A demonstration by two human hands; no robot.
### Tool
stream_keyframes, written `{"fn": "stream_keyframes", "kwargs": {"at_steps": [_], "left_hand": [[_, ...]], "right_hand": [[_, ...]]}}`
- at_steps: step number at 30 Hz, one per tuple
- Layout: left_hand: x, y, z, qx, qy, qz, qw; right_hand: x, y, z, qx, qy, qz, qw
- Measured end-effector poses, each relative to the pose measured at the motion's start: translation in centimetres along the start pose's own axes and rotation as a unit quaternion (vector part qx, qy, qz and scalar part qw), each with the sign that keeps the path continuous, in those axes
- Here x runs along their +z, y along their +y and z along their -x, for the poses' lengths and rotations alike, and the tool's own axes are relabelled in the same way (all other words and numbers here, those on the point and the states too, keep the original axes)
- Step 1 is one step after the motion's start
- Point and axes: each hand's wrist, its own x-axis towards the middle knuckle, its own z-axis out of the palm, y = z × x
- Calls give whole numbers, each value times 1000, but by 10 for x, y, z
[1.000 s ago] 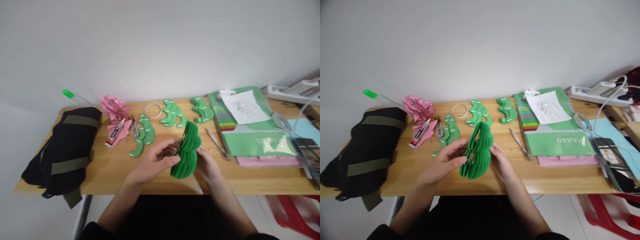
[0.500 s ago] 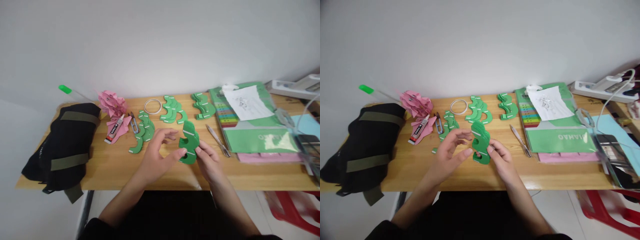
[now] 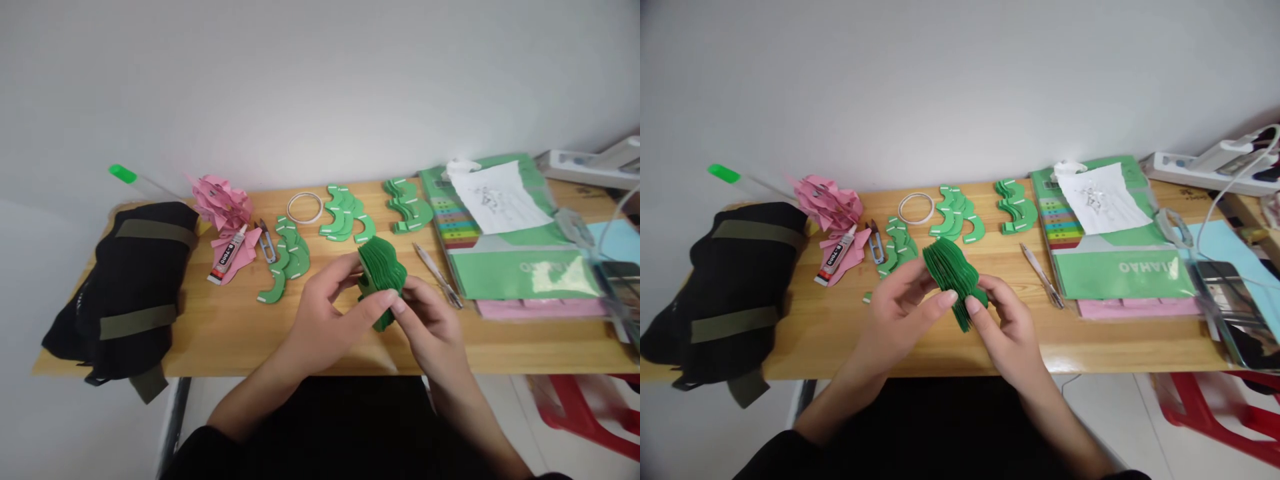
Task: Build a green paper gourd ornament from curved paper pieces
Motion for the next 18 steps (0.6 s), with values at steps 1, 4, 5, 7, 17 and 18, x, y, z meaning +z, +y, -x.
{"fn": "stream_keyframes", "kwargs": {"at_steps": [1, 4, 5, 7, 17, 18], "left_hand": [[0, 1, 0, -12, -5, 9, 1000], [0, 2, -2, -39, -5, 9, 999], [1, 2, -3, -46, -3, 4, 999], [1, 3, -4, -56, 5, -7, 998], [4, 8, -3, -45, -7, -151, 987], [4, 9, -3, -45, -12, -156, 987]], "right_hand": [[0, -1, -1, -5, 0, -8, 1000], [0, -1, -4, -20, -3, -27, 999], [1, 0, -4, -20, -3, -28, 999], [0, 0, -3, -16, 14, -22, 1000], [-9, -49, -7, -156, 29, 172, 972], [-9, -53, -9, -161, 21, 187, 969]]}}
